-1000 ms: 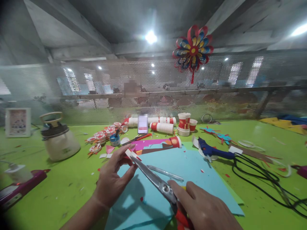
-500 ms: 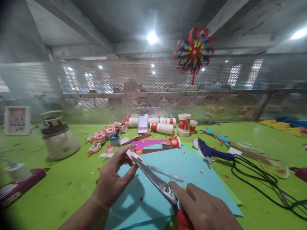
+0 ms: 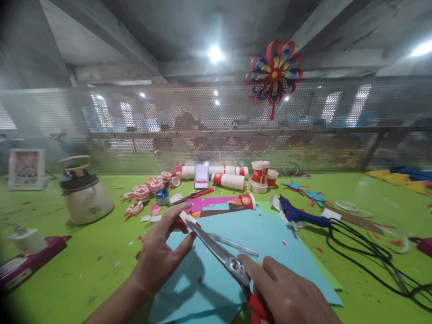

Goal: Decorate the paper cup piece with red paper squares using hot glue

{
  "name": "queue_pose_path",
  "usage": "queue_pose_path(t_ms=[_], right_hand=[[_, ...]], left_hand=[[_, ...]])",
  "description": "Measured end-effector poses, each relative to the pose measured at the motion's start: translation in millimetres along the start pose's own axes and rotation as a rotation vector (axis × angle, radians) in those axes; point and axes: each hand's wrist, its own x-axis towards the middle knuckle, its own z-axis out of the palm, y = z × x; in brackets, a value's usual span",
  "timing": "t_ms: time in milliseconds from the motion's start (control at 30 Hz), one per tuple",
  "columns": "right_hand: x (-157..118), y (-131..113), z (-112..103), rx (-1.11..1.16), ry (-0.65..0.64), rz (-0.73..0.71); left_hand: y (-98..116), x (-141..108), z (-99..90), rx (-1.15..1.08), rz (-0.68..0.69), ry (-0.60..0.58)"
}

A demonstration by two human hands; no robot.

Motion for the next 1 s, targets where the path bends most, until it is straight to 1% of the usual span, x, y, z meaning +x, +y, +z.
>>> queue_pose_path(t_ms=[300, 533, 633, 800, 900, 1000], right_hand=[[-9, 9, 12, -0.036, -0.008, -0.010], [-9, 6, 8, -0.006, -0.006, -0.005], [-7, 4, 9, -0.001, -0.019, 0.011], [-2, 3, 7, -0.036, -0.002, -0.001], [-1, 6, 1, -0.035, -0.028, -0.010], [-7, 15, -5, -0.030, -0.069, 0.015]], left_hand=[[0, 0, -0.6, 0.027, -0.011, -0.035], [1, 0, 0.2, 0.040, 0.028, -0.021], [1, -1, 0.6, 0.036, 0.021, -0.023], [1, -1, 1.6, -0.028, -0.043, -0.039], [3, 1, 1.5, -0.096, -0.105, -0.055], [4, 4, 0.6, -0.143, -0.160, -0.041]])
